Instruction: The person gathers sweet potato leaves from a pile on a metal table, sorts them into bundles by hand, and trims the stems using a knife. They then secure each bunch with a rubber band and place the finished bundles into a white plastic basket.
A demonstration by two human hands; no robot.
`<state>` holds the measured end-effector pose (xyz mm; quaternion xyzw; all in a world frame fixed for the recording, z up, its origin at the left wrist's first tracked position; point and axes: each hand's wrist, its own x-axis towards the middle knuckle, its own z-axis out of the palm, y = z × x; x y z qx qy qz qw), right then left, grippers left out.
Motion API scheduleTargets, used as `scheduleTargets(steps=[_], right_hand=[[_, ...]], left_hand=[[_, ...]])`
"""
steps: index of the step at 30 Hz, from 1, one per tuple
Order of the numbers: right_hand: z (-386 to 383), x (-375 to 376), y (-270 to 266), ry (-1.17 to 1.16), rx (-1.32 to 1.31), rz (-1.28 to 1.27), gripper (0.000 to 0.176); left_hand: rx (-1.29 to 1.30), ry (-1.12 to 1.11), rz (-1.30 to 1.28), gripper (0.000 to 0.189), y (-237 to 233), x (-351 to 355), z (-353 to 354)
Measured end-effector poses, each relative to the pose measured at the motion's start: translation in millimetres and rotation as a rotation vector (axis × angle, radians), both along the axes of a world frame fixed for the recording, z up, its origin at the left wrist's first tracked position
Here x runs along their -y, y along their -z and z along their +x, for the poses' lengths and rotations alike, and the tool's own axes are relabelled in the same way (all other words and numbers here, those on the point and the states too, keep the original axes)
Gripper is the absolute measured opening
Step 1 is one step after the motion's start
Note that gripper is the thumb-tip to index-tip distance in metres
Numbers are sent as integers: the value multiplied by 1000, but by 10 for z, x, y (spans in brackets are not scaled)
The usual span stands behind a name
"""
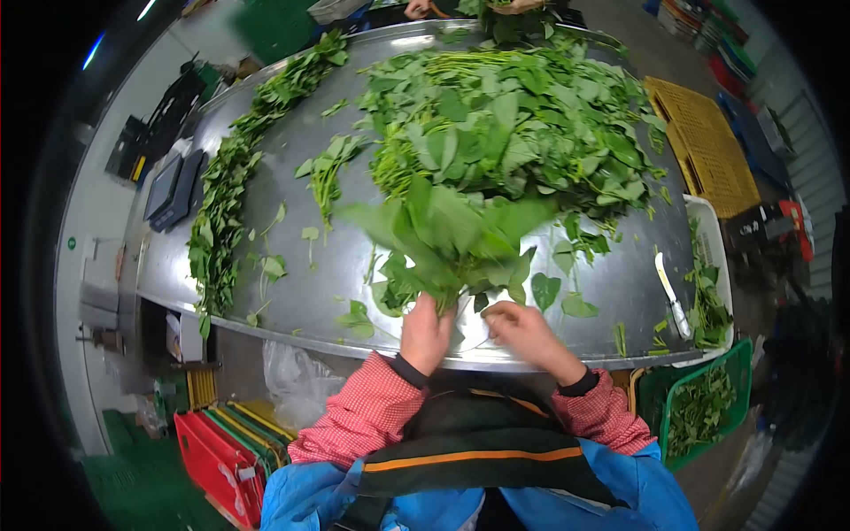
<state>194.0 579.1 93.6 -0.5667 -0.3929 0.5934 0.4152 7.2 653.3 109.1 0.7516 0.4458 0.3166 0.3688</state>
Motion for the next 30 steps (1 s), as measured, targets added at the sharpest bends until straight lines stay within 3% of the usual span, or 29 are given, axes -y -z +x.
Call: scheduleTargets(steps=[2, 4, 7, 9, 11, 12, 16, 18, 22, 26, 30], right_hand=[[25, -140, -129, 27, -17, -29, 26], [-36, -272, -215, 67, -31, 2, 25], [-274, -491, -441, 94, 34, 47, 21], [-530, -663, -504, 109, 75, 81, 19], [-864, -840, -550, 90, 72, 121, 17], [-1043, -938, -577, 72, 73, 140, 16], [-1733, -1340, -739, 0, 202, 243, 12], [-2048, -1554, -880, -118, 363, 449, 11], [-2614, -1991, -1049, -146, 419, 562, 11], [-3016, -2424, -1107, -82, 469, 364, 14], [-3176, -2722, -852, -39, 717, 351, 18]], left_hand=[[-177, 23, 428, 24, -117, -191, -331], [-192, -13, 431, 28, -52, -406, -650], [-136, 99, 523, 33, -133, -723, -1098], [447, -17, -2, 27, 54, -751, -1325], [707, -78, -471, 23, 191, -803, -1494], [432, 21, -376, 21, -18, -881, -1600], [546, 22, -682, 20, -202, -1157, -2080], [654, 34, -777, 21, -209, -1281, -2263], [745, -15, -893, 24, -204, -1452, -2555], [760, -12, -948, 25, -203, -1609, -2780], [745, 21, -977, 26, -272, -1743, -2925]])
